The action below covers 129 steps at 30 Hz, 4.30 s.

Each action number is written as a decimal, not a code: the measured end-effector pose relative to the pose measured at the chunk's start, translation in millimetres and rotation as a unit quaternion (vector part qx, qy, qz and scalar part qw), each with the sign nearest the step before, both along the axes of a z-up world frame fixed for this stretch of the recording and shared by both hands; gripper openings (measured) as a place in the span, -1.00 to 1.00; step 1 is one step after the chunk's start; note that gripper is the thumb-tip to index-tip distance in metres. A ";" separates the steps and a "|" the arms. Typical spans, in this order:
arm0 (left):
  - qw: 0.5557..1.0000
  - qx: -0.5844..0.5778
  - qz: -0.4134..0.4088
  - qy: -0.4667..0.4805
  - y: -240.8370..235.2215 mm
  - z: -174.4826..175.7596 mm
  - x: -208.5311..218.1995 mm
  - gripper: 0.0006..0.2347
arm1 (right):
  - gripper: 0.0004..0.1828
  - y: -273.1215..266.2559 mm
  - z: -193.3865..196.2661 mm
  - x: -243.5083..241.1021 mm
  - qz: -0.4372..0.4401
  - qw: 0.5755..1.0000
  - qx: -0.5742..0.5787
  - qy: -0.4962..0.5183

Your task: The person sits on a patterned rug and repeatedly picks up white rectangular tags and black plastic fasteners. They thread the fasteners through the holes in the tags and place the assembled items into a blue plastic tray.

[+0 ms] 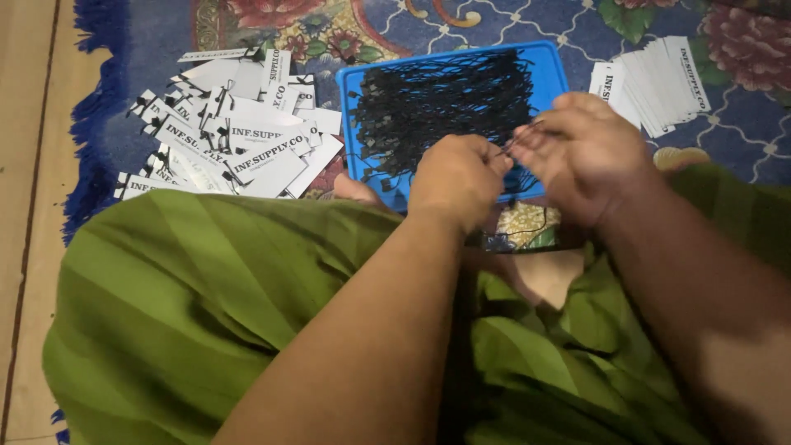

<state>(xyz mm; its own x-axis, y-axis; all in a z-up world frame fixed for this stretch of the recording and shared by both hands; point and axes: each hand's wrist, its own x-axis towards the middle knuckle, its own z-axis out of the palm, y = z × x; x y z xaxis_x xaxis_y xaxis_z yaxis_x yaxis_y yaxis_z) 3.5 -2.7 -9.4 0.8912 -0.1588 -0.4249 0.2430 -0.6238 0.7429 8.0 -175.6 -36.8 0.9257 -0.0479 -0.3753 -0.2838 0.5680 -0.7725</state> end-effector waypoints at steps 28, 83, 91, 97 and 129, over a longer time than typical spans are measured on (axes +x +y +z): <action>0.968 0.113 0.219 -0.049 29.1 8.8 7.9 -0.80 | -0.74 7.7 58.5 -14.5 0.286 0.856 -0.425 0.060; 0.982 0.115 -0.150 -0.029 13.9 15.0 -24.1 -0.74 | -0.59 -140.7 -112.8 37.6 -0.139 0.715 -0.580 0.365; 0.999 -0.022 0.038 -0.003 14.0 6.5 -16.8 -0.76 | -0.82 -77.3 -27.4 20.9 -0.011 0.903 -0.382 0.196; 0.942 -0.214 0.253 0.062 18.9 16.5 -13.8 -0.68 | -0.93 -43.1 -0.3 -4.2 0.289 0.941 -0.170 0.053; 0.991 0.007 0.116 0.063 9.4 31.1 -25.7 -0.65 | -0.86 16.2 18.8 -31.2 0.191 0.878 -0.427 -0.103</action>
<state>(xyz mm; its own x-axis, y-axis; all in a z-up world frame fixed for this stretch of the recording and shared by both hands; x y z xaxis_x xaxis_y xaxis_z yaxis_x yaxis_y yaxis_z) -22.2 6.8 21.7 0.8431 0.0500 -0.5354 0.4707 -0.5500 0.6899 -23.2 -159.4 -18.0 0.9795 0.0976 -0.1760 -0.1321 -0.3483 -0.9280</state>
